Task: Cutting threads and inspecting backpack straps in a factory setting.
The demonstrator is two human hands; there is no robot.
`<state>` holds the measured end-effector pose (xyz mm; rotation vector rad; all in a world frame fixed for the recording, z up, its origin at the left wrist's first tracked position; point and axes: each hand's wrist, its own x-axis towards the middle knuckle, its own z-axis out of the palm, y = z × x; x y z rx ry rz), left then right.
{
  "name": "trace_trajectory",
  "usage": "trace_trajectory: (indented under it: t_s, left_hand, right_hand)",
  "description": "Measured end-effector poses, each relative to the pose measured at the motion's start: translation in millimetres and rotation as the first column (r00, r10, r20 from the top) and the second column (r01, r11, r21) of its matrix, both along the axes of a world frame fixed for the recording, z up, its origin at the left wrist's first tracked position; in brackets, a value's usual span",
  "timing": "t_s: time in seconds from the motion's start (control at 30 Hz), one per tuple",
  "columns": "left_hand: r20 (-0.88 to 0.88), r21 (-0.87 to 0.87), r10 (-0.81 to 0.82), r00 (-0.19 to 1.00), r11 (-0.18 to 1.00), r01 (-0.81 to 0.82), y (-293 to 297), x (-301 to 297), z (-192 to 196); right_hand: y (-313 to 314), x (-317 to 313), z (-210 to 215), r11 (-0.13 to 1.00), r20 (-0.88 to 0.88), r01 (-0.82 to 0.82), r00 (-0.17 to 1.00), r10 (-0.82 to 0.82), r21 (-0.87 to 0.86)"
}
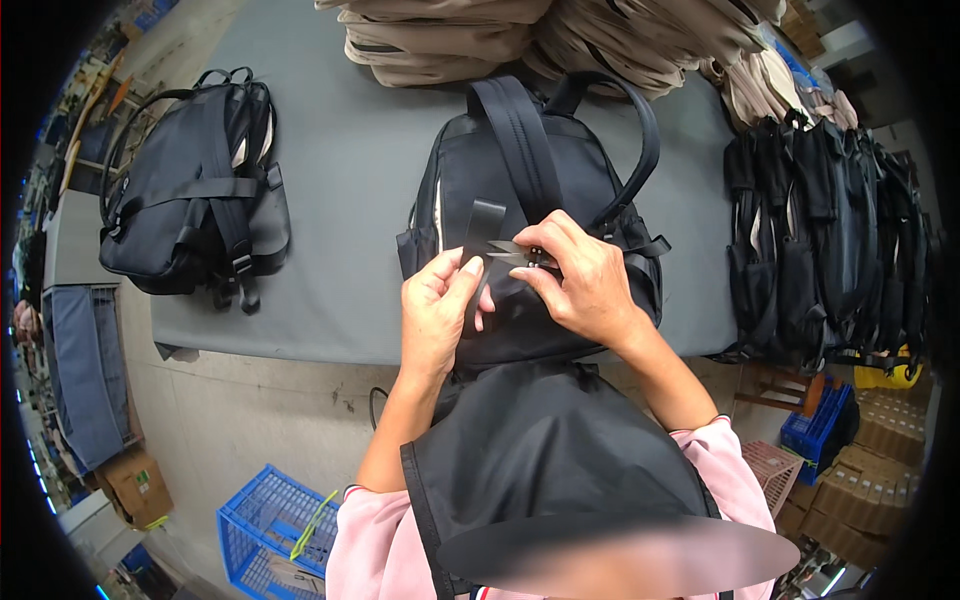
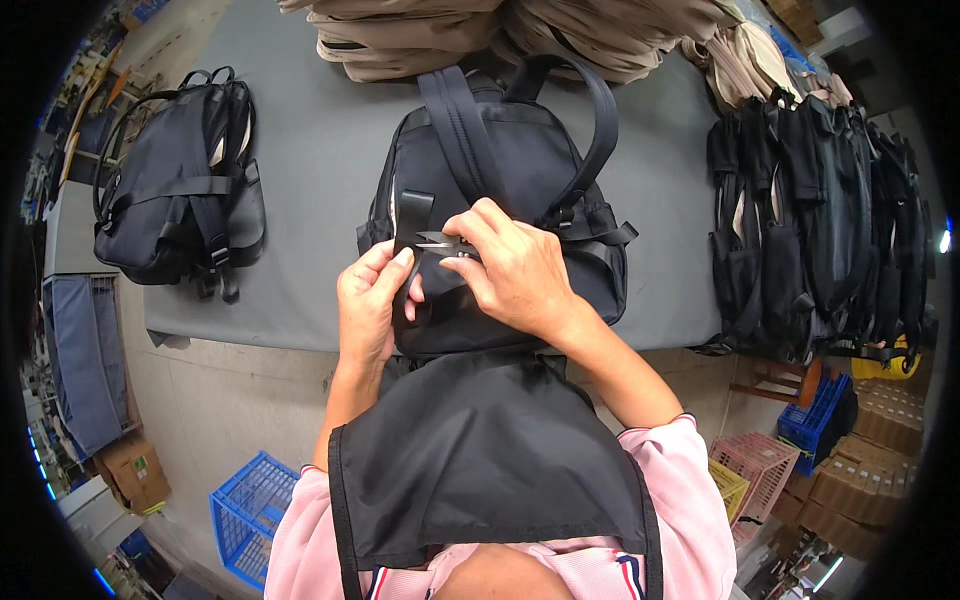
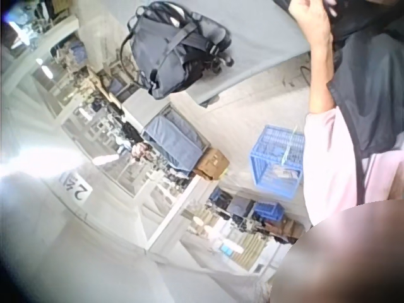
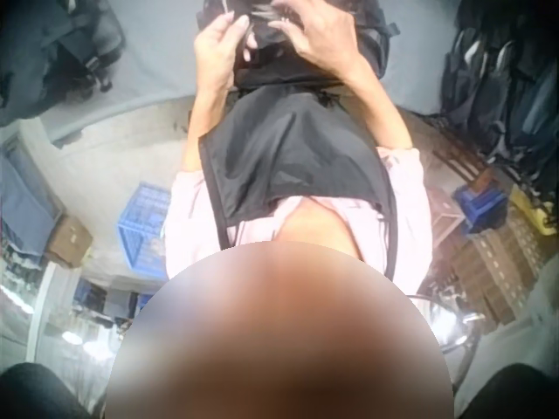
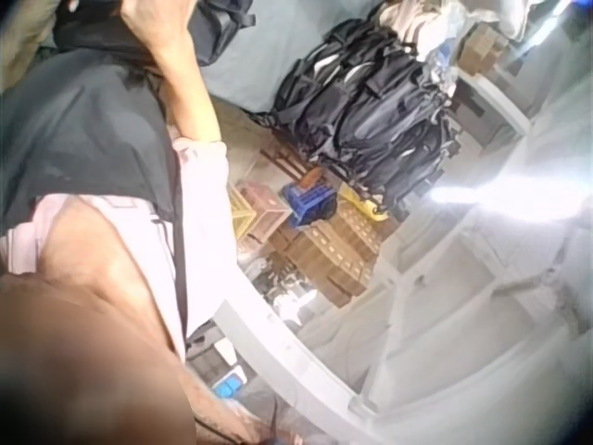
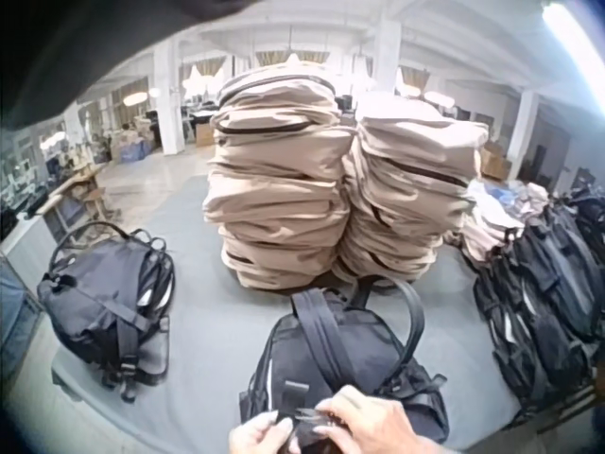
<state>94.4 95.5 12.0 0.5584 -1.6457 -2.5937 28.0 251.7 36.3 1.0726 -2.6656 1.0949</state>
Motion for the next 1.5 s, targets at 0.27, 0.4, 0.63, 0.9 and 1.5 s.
trace_trajectory:
  t_s: [0.27, 0.4, 0.63, 0.9, 1.5]
  left_hand:
    - [0.067, -0.011, -0.029, 0.997, 1.0, 0.029, -1, 5, 2]
    - [0.092, -0.007, -0.055, 0.994, 0.998, 0.056, -2, 4, 2]
    - [0.127, -0.061, -0.078, 0.989, 0.994, 0.087, -1, 3, 3]
    - [0.155, 0.013, -0.152, 0.976, 0.988, 0.151, -3, 2, -2]
    - [-0.153, 0.013, -0.061, 0.986, 0.998, 0.064, 19, 7, -1]
  right_hand:
    - [6, -3, 2, 0.991, -0.122, -0.099, 0.986, 0.109, 0.086]
    - [13, -1, -7, 0.997, -0.093, -0.066, 0.994, 0.061, -0.048]
    - [13, -2, 0, 0.995, -0.03, -0.049, 0.998, 0.052, 0.087]
    - [20, 1, -4, 0.998, -0.044, -0.053, 0.998, 0.055, 0.035]
    - [3, 6, -4, 0.776, 0.665, 0.313, 0.726, 0.177, -0.547]
